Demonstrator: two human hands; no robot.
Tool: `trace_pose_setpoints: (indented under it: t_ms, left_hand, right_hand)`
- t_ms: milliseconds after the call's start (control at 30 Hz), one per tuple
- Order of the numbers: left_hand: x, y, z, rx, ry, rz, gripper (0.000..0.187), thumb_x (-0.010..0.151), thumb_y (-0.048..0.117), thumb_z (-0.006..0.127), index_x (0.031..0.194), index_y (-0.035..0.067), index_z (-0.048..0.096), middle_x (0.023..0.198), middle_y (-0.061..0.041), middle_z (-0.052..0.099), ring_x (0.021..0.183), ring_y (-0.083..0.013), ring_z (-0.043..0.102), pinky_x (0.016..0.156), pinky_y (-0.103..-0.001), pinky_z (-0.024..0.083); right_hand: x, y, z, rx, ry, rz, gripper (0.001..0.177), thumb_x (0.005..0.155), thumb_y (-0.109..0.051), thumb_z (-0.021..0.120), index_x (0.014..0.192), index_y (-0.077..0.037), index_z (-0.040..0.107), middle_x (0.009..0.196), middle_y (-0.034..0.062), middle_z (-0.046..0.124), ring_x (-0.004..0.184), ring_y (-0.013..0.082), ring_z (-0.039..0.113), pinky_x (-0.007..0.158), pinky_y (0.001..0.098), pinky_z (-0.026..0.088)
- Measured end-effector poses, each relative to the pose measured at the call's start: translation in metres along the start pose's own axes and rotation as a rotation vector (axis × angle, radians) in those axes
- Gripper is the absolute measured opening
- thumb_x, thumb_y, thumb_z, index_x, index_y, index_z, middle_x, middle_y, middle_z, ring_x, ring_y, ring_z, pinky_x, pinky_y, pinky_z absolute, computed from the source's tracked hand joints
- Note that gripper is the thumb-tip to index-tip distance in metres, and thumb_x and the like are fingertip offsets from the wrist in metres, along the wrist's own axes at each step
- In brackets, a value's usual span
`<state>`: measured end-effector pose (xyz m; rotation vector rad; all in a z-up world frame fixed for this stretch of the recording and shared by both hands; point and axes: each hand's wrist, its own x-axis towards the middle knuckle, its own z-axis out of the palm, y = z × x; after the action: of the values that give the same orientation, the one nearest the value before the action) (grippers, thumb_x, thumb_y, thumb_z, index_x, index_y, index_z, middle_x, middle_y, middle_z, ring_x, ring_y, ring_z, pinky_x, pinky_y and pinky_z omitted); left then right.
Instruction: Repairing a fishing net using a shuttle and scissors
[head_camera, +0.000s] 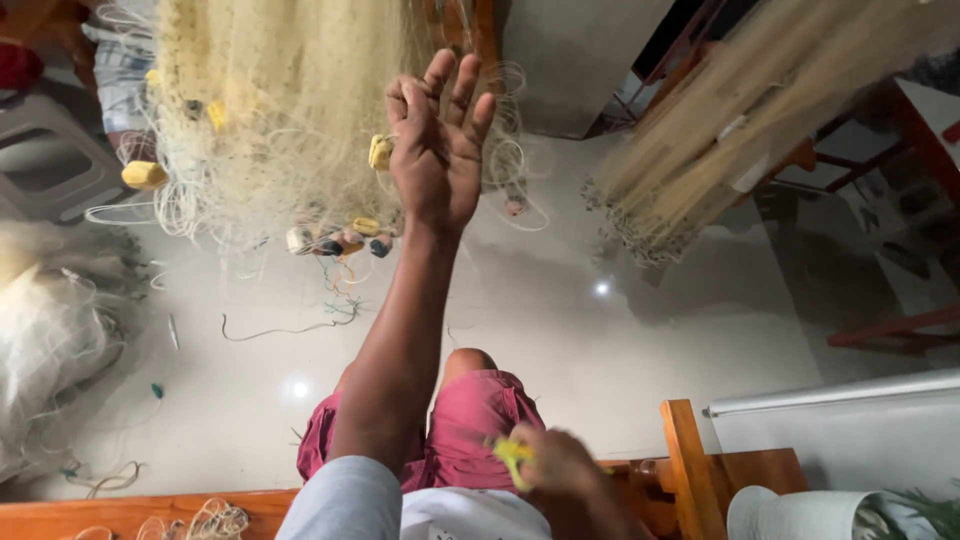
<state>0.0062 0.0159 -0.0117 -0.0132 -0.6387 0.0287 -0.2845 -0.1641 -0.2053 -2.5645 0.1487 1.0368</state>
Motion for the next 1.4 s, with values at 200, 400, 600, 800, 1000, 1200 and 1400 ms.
trace_pose_setpoints:
  t_ms: [200, 400, 600, 800, 1000, 1200, 1400]
  left_hand:
    - [-0.01, 0.032, 0.004, 0.226, 0.199, 0.029, 0.02, 0.097, 0.002, 0.067, 0.098, 0.008, 0.048, 0.139, -0.008, 0.045, 0.127, -0.023, 0.054, 0.086, -0.031, 0.06]
    - [-0.012, 0.031, -0.001, 0.301, 0.23, 0.031, 0.026, 0.095, 0.007, 0.069, 0.1, 0.011, 0.044, 0.124, -0.006, 0.055, 0.116, -0.0207, 0.061, 0.078, -0.031, 0.059]
    - [-0.019, 0.03, 0.012, 0.288, 0.204, 0.065, 0.023, 0.095, 0.006, 0.07, 0.097, 0.009, 0.047, 0.131, -0.005, 0.045, 0.126, -0.0228, 0.052, 0.086, -0.032, 0.06]
    - [-0.027, 0.027, 0.018, 0.346, 0.12, 0.081, 0.021, 0.1, 0.006, 0.065, 0.103, 0.012, 0.045, 0.121, -0.005, 0.062, 0.111, -0.0174, 0.063, 0.082, -0.029, 0.056]
    - [-0.031, 0.022, 0.022, 0.48, 0.194, 0.084, 0.022, 0.099, 0.008, 0.065, 0.101, 0.011, 0.043, 0.123, -0.009, 0.063, 0.111, -0.0212, 0.065, 0.08, -0.031, 0.056]
    - [-0.03, 0.023, 0.03, 0.617, 0.186, 0.114, 0.024, 0.099, 0.012, 0.065, 0.101, 0.011, 0.042, 0.12, -0.009, 0.066, 0.111, -0.0206, 0.064, 0.082, -0.032, 0.053]
    - [-0.025, 0.027, 0.032, 0.78, 0.148, 0.159, 0.021, 0.099, 0.013, 0.064, 0.1, 0.011, 0.043, 0.116, -0.008, 0.068, 0.105, -0.016, 0.066, 0.081, -0.032, 0.054]
  right_hand:
    - [-0.01, 0.009, -0.077, 0.625, 0.362, -0.605, 0.052, 0.078, 0.006, 0.076, 0.126, -0.012, 0.066, 0.076, 0.003, 0.076, 0.054, 0.0079, 0.063, 0.043, 0.0196, 0.05]
    - [-0.032, -0.05, -0.158, 0.712, 0.531, -1.257, 0.052, 0.098, -0.015, 0.062, 0.147, -0.007, 0.046, 0.088, 0.0038, 0.068, 0.064, 0.0088, 0.059, 0.057, 0.0215, 0.052]
    - [-0.051, -0.076, -0.22, 0.309, 1.016, -1.168, 0.057, 0.096, 0.002, 0.051, 0.151, -0.009, 0.04, 0.099, 0.0097, 0.071, 0.078, 0.0147, 0.07, 0.071, 0.0247, 0.062]
    - [-0.056, -0.114, -0.257, -0.043, 1.352, -0.976, 0.061, 0.09, 0.003, 0.078, 0.145, -0.007, 0.052, 0.105, 0.0158, 0.073, 0.07, 0.0149, 0.06, 0.059, 0.0264, 0.047]
    - [-0.046, -0.127, -0.285, -0.29, 1.313, -0.924, 0.064, 0.078, 0.012, 0.065, 0.14, 0.001, 0.059, 0.097, 0.021, 0.073, 0.067, 0.0246, 0.061, 0.057, 0.0353, 0.05]
    - [-0.043, -0.137, -0.299, -0.331, 1.246, -0.825, 0.066, 0.078, 0.008, 0.067, 0.142, -0.008, 0.062, 0.089, 0.0165, 0.071, 0.056, 0.0207, 0.053, 0.048, 0.0348, 0.046]
    - [-0.044, -0.147, -0.307, -0.316, 1.205, -0.965, 0.061, 0.077, 0.012, 0.067, 0.137, 0.002, 0.062, 0.114, 0.022, 0.074, 0.077, 0.0249, 0.067, 0.064, 0.0334, 0.053]
